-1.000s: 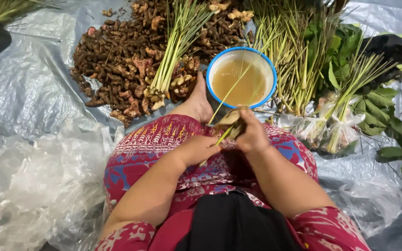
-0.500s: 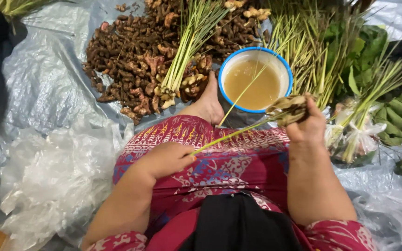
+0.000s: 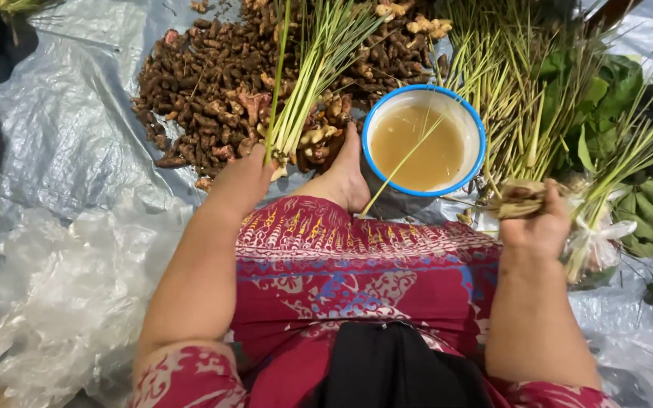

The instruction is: Cleaning lemongrass stalks and ginger roots by dipping them in a bowl of water while sitting on a tarp.

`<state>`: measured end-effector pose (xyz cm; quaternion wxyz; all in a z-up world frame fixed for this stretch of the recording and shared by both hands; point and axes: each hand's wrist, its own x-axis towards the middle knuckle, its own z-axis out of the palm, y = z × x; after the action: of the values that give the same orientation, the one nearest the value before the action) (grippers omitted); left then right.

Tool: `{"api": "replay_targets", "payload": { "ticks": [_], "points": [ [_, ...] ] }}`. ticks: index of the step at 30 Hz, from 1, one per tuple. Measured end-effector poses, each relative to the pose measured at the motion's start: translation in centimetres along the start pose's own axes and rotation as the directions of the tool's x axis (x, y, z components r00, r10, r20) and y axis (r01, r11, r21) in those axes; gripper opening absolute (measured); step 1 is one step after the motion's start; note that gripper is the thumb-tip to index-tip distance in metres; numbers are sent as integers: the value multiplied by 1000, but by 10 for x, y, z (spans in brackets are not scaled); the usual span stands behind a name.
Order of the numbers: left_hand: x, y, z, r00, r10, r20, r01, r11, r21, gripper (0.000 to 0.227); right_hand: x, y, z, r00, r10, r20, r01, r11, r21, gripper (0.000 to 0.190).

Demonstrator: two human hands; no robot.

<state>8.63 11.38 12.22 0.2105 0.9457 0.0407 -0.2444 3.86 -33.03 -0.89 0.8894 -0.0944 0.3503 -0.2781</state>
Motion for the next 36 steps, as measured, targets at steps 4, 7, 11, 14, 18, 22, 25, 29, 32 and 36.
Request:
{"api": "replay_targets", "payload": {
  "ticks": [4, 7, 11, 14, 18, 22, 25, 29, 32, 36],
  "points": [
    [68, -2, 9, 998, 37, -51, -35, 998, 48, 23, 26, 22, -26, 992, -2, 123, 31, 971, -237, 11],
    [103, 9, 11, 1000, 12, -8, -11, 997, 78, 23, 15, 30, -33, 962, -51, 269, 143, 932, -334, 4],
    [162, 4, 27, 997, -79, 24, 75, 988, 135, 25, 13, 28, -32, 961, -25, 276, 138, 908, -395, 10],
    [199, -6, 41, 997, -75, 17, 69, 965, 251, 26, 14, 28, -28, 958, -37, 283, 159, 892, -423, 12],
    [221, -12, 51, 997, -74, -4, 70, 930, 362, 30, 11, 29, -19, 964, -2, 264, 137, 860, -492, 11],
    [243, -20, 64, 998, -57, -18, 59, 941, 333, 26, 25, 32, -23, 960, -11, 279, 147, 870, -471, 10],
    [239, -17, 64, 996, -81, -45, 91, 952, 294, 27, 23, 32, -21, 973, 5, 232, 113, 864, -490, 9],
    [227, -13, 57, 994, -96, -52, 105, 970, 220, 25, 19, 33, -18, 961, 27, 275, 122, 850, -512, 10],
    [217, -15, 55, 994, -60, -90, 75, 982, 171, 23, 28, 36, -24, 964, 1, 265, 131, 867, -480, 11],
    [186, 4, 58, 983, 75, -168, -55, 991, 122, 15, 34, 36, -28, 972, -21, 235, 122, 897, -425, 11]
  ]
}}
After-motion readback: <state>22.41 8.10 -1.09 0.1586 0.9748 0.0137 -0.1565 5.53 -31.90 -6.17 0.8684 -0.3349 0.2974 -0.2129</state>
